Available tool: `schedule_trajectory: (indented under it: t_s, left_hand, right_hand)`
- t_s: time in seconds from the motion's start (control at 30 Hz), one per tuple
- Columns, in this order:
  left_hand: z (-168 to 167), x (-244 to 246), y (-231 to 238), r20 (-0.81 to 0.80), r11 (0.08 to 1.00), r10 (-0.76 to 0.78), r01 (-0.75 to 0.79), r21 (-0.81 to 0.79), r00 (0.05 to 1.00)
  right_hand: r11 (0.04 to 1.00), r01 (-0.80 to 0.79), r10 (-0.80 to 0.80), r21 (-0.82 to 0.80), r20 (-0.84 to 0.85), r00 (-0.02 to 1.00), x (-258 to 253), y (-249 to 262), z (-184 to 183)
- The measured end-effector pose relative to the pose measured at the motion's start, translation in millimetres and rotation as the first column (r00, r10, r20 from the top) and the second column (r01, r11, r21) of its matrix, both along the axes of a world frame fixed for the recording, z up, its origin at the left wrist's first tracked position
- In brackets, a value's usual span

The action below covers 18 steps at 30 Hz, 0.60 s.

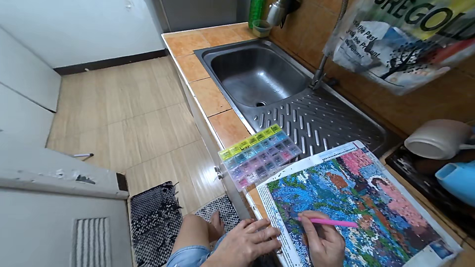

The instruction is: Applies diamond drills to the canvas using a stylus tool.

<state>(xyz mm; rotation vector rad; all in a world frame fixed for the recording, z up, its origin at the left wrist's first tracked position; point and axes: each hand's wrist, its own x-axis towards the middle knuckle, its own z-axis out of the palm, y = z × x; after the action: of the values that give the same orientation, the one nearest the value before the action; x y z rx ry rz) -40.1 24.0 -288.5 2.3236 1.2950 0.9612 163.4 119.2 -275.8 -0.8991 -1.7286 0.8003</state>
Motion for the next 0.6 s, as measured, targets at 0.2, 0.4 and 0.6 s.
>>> schedule_trajectory:
  t_s: [0.2,0.4,0.6]
  left_hand:
    - [-0.2,-0.1,0.0,0.001,1.000,-0.003,0.003,0.001,1.000]
    - [1.9,0.6,-0.5,0.014,1.000,-0.003,0.004,-0.020,1.000]
    - [0.7,0.7,-0.5,0.009,1.000,0.001,-0.001,-0.012,1.000]
  right_hand:
    - [1.000,-0.004,0.003,0.006,0.025,1.000,0.2,0.1,0.1]
    - [1.000,-0.016,0.014,0.022,0.062,0.998,0.8,-1.0,1.7]
    - [0.999,-0.014,0.011,0.050,0.070,0.997,0.5,-1.0,0.4]
